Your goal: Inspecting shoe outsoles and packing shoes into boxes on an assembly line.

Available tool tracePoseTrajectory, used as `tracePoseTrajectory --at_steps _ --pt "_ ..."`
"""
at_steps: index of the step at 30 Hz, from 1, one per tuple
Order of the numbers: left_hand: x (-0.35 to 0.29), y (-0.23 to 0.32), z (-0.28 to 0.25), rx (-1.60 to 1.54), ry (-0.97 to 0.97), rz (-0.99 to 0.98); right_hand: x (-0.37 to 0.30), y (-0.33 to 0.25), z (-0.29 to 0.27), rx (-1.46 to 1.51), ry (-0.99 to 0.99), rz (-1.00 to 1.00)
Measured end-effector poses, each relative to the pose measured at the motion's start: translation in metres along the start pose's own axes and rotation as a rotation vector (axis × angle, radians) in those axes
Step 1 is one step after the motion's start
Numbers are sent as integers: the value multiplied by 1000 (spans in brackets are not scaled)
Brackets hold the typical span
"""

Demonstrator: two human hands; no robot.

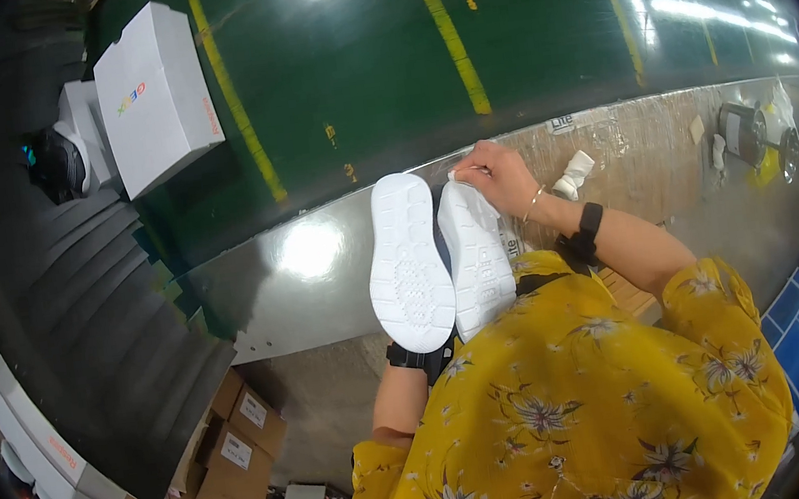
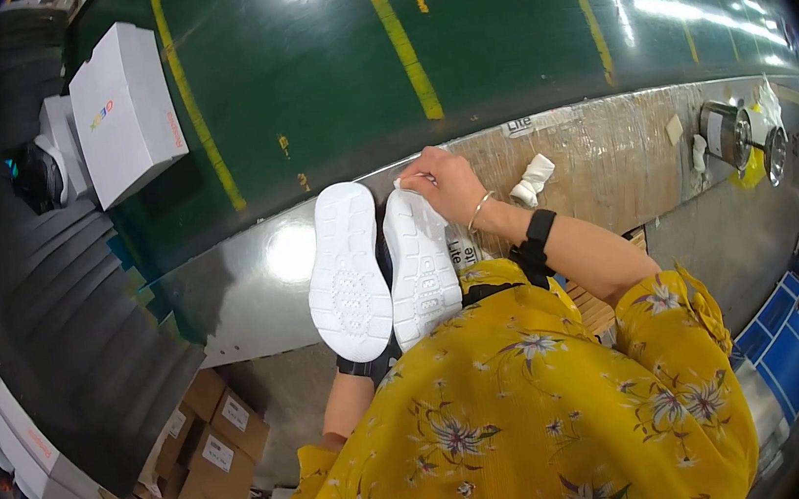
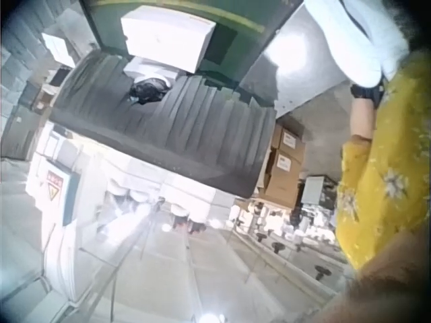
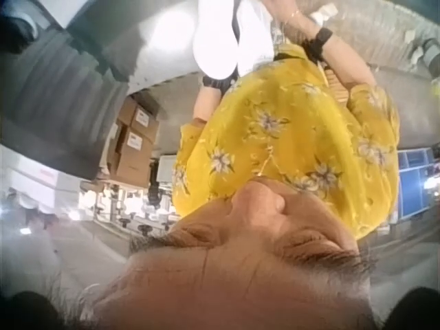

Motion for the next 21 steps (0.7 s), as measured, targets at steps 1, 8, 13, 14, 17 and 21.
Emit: tracePoseTrajectory --at_steps 1,8,13,14,17,21 --pt "-52 19 -119 347 356 -6 1 2 3 21 -21 55" --pt "-111 22 -145 253 358 -75 -26 22 -19 188 132 64" --pt "-108 25 -168 188 368 -78 -76 -9 -26 12 -100 -169" --pt "-117 28 -168 176 373 -73 -85 -14 -27 57 -179 -197" --pt "-121 39 -181 139 389 -60 -84 -14 -29 78 -167 -309" --pt "-125 31 -196 87 399 -39 -44 13 -25 -61 -24 -149"
Point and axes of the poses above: each hand's wrist, its own x-axis towards the middle knuckle, its own z-axis out of the palm, y = z × x, the point moved 4 cm from there along x, towards the middle knuckle, and after that the axes turned 3 degrees about -x, right-handed, at the moved point
